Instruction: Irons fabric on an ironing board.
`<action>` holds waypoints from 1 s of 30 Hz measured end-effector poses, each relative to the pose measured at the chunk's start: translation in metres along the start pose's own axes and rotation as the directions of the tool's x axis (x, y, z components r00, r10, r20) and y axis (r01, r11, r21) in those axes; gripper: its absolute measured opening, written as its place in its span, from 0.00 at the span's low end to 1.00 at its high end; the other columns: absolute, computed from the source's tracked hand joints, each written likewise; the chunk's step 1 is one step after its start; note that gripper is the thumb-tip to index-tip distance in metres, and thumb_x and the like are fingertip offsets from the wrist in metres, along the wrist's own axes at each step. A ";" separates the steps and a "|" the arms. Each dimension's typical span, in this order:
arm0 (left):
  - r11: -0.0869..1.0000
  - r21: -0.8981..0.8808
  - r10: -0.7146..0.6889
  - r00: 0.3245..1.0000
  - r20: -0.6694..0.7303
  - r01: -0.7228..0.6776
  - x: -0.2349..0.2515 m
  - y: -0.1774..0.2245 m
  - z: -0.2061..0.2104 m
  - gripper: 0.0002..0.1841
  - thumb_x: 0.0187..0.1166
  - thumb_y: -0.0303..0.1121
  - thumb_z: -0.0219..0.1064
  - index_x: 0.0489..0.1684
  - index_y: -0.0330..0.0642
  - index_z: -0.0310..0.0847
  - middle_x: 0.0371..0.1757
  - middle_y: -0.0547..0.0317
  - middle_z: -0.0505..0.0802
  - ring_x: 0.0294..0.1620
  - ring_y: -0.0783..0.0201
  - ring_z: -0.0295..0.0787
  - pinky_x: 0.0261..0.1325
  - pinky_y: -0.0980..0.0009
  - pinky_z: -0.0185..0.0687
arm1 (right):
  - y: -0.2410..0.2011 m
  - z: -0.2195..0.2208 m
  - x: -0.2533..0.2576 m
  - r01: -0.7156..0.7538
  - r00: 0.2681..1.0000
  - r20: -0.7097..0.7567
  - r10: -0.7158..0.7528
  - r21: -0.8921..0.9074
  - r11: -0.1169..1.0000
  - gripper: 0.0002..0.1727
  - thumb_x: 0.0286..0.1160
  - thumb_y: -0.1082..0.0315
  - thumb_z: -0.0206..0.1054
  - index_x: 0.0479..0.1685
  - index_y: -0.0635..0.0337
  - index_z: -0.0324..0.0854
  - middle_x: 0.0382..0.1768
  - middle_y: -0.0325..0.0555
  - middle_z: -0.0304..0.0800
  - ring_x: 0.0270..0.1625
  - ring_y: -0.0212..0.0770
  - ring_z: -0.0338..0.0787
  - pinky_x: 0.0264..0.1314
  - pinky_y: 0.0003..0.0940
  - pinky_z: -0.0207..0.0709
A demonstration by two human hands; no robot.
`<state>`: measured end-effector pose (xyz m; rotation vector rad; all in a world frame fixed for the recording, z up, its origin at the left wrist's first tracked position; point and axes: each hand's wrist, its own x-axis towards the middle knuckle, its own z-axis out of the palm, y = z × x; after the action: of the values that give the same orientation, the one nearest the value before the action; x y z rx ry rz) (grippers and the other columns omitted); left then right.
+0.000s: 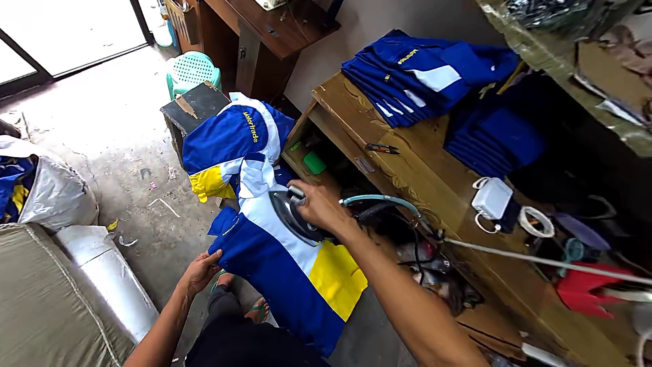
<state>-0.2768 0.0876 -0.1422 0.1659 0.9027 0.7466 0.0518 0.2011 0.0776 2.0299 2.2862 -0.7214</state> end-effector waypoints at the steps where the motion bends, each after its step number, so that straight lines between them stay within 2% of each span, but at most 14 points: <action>1: 1.000 0.009 -0.022 1.000 -0.011 0.022 0.000 0.003 0.001 0.11 0.88 0.27 0.59 0.61 0.30 0.79 0.50 0.44 0.95 0.51 0.54 0.96 0.60 0.56 0.91 | -0.008 0.006 -0.013 0.031 0.997 0.073 -0.029 -0.033 0.999 0.32 0.67 0.66 0.70 0.77 0.38 0.77 0.40 0.57 0.93 0.43 0.62 0.92 0.43 0.66 0.81; 4: 0.962 0.255 -0.052 0.983 -0.174 0.096 0.000 0.019 0.008 0.14 0.91 0.34 0.58 0.56 0.30 0.80 0.41 0.48 0.96 0.41 0.58 0.96 0.51 0.60 0.94 | -0.032 0.032 -0.060 0.122 0.974 0.204 -0.102 -0.092 0.988 0.36 0.68 0.68 0.68 0.83 0.36 0.72 0.43 0.60 0.92 0.44 0.67 0.92 0.41 0.67 0.81; 5: 0.882 0.461 0.038 0.961 -0.275 0.097 0.000 0.028 0.015 0.16 0.90 0.38 0.60 0.52 0.30 0.83 0.35 0.51 0.95 0.35 0.62 0.95 0.45 0.64 0.93 | -0.037 0.039 -0.075 0.144 0.969 0.214 -0.120 -0.100 0.985 0.37 0.69 0.70 0.68 0.84 0.37 0.72 0.42 0.60 0.92 0.42 0.67 0.92 0.41 0.66 0.81; 6: 0.728 0.680 0.202 0.923 -0.328 0.083 0.000 0.036 0.024 0.17 0.89 0.40 0.63 0.51 0.30 0.85 0.35 0.51 0.94 0.35 0.63 0.93 0.46 0.64 0.90 | -0.040 0.044 -0.090 0.161 0.965 0.227 -0.134 -0.103 0.982 0.36 0.71 0.70 0.67 0.84 0.37 0.72 0.39 0.61 0.91 0.39 0.66 0.91 0.39 0.65 0.80; 7: 0.528 0.848 0.383 0.879 -0.284 0.044 -0.003 0.045 0.032 0.18 0.87 0.39 0.64 0.55 0.29 0.85 0.43 0.45 0.94 0.45 0.55 0.93 0.56 0.55 0.87 | -0.039 0.049 -0.102 0.179 0.959 0.239 -0.151 -0.100 0.979 0.36 0.71 0.71 0.67 0.84 0.37 0.72 0.37 0.60 0.90 0.37 0.65 0.91 0.38 0.63 0.80; 8: 0.316 0.949 0.543 0.821 -0.177 -0.004 -0.006 0.054 0.045 0.19 0.86 0.38 0.63 0.59 0.28 0.84 0.51 0.38 0.93 0.55 0.46 0.91 0.65 0.46 0.82 | -0.036 0.052 -0.113 0.185 0.950 0.270 -0.155 -0.087 0.979 0.36 0.71 0.71 0.67 0.83 0.37 0.72 0.36 0.59 0.90 0.36 0.63 0.91 0.38 0.62 0.80; 10: -0.053 0.979 0.746 0.644 0.168 -0.195 -0.003 0.067 0.082 0.17 0.83 0.34 0.61 0.55 0.27 0.86 0.55 0.33 0.91 0.62 0.37 0.87 0.69 0.40 0.78 | -0.024 0.052 -0.130 0.148 0.940 0.314 -0.133 -0.027 0.989 0.36 0.70 0.71 0.68 0.82 0.36 0.72 0.37 0.57 0.91 0.38 0.63 0.92 0.38 0.62 0.81; 12: -0.272 0.873 0.721 0.516 0.463 -0.404 0.012 0.069 0.128 0.15 0.83 0.32 0.59 0.54 0.34 0.90 0.61 0.40 0.92 0.70 0.41 0.84 0.76 0.43 0.75 | -0.010 0.047 -0.147 0.055 0.940 0.336 -0.064 0.035 0.998 0.37 0.69 0.70 0.69 0.83 0.35 0.70 0.38 0.57 0.92 0.39 0.63 0.92 0.40 0.64 0.81; 14: -0.402 0.762 0.604 0.479 0.637 -0.507 0.040 0.062 0.162 0.19 0.87 0.38 0.55 0.63 0.45 0.90 0.72 0.50 0.89 0.82 0.42 0.76 0.85 0.38 0.63 | 0.000 0.040 -0.163 -0.043 0.952 0.307 0.016 0.079 0.996 0.37 0.68 0.69 0.70 0.83 0.36 0.72 0.38 0.57 0.92 0.39 0.63 0.92 0.41 0.64 0.82; 17: -0.490 0.751 0.435 0.622 0.651 -0.443 0.085 0.058 0.169 0.28 0.93 0.53 0.41 0.86 0.62 0.72 0.90 0.64 0.71 0.95 0.43 0.50 0.89 0.27 0.36 | 0.012 0.028 -0.177 -0.158 0.972 0.193 0.132 0.125 0.980 0.35 0.68 0.67 0.70 0.81 0.37 0.74 0.37 0.56 0.93 0.39 0.62 0.93 0.41 0.64 0.82; 19: -0.485 0.762 0.384 0.678 0.626 -0.429 0.107 0.075 0.161 0.29 0.92 0.57 0.36 0.90 0.69 0.65 0.94 0.66 0.65 0.97 0.42 0.43 0.87 0.25 0.35 | 0.021 0.019 -0.173 -0.202 0.977 0.100 0.189 0.145 0.969 0.34 0.69 0.65 0.69 0.81 0.37 0.75 0.37 0.55 0.94 0.38 0.60 0.93 0.41 0.63 0.83; 22: -0.506 0.739 0.324 0.696 0.640 -0.444 0.125 0.107 0.153 0.30 0.92 0.57 0.36 0.90 0.67 0.66 0.94 0.63 0.64 0.97 0.42 0.42 0.89 0.27 0.32 | 0.026 0.007 -0.153 -0.214 0.976 0.003 0.216 0.154 0.965 0.33 0.71 0.65 0.68 0.81 0.40 0.75 0.40 0.55 0.94 0.40 0.60 0.93 0.42 0.63 0.83; 26: -0.479 0.789 0.361 0.732 0.578 -0.386 0.142 0.129 0.146 0.30 0.93 0.57 0.35 0.87 0.68 0.70 0.94 0.64 0.64 0.98 0.43 0.40 0.91 0.30 0.31 | 0.029 -0.001 -0.091 -0.199 0.979 -0.018 0.203 0.131 0.971 0.30 0.74 0.64 0.67 0.80 0.41 0.76 0.51 0.56 0.94 0.52 0.59 0.93 0.54 0.63 0.82; 30: -0.448 0.816 0.353 0.767 0.536 -0.365 0.146 0.132 0.144 0.30 0.93 0.56 0.34 0.86 0.67 0.71 0.94 0.64 0.64 0.97 0.43 0.41 0.90 0.30 0.33 | 0.019 0.009 -0.042 -0.103 0.995 0.006 0.103 0.095 0.990 0.29 0.73 0.64 0.68 0.78 0.39 0.77 0.43 0.56 0.93 0.45 0.60 0.93 0.47 0.64 0.82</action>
<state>-0.1783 0.3047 -0.0904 2.2646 1.2698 0.3699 0.0734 0.1592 0.0758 2.1684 2.1665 -0.8400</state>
